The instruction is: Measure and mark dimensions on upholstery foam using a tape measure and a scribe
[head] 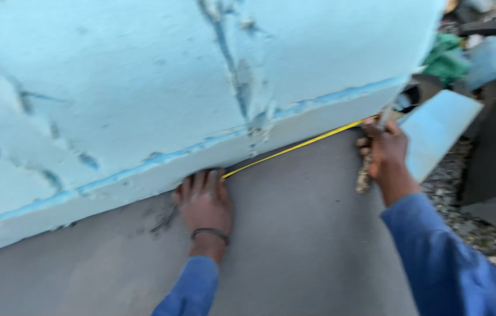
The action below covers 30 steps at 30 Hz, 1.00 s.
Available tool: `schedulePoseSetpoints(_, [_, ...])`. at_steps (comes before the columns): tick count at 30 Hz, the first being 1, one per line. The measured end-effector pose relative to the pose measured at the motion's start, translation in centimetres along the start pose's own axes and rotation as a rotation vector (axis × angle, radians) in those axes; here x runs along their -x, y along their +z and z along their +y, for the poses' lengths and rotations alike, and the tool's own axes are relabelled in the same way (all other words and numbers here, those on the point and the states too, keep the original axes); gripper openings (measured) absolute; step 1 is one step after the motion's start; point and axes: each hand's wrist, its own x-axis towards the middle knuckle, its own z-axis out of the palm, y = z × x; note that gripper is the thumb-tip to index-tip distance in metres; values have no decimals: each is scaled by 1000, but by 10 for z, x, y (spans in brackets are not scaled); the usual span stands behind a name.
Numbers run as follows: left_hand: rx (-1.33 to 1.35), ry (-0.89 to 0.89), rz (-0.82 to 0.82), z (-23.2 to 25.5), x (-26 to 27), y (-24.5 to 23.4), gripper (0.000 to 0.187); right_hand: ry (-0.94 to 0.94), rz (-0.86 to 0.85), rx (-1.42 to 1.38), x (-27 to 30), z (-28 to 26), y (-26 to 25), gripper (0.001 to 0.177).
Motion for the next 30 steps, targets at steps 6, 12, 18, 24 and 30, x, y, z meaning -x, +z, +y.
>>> schedulePoseSetpoints(6, [169, -55, -121, 44, -8, 10, 18, 128, 38, -60, 31, -42, 7, 20])
schedulePoseSetpoints(12, [232, -69, -165, 43, -11, 19, 26, 129, 56, -33, 25, -33, 3, 25])
schedulePoseSetpoints(18, [185, -16, -114, 41, -14, 18, 30, -27, 19, 118, 20, -17, -6, 12])
schedulePoseSetpoints(24, [220, -41, -128, 45, -16, 17, 38, 35, 146, -7, 8, -18, -2, 21])
schedulePoseSetpoints(30, [124, -22, -90, 45, -16, 13, 37, 77, 67, 38, 44, -52, 11, 52])
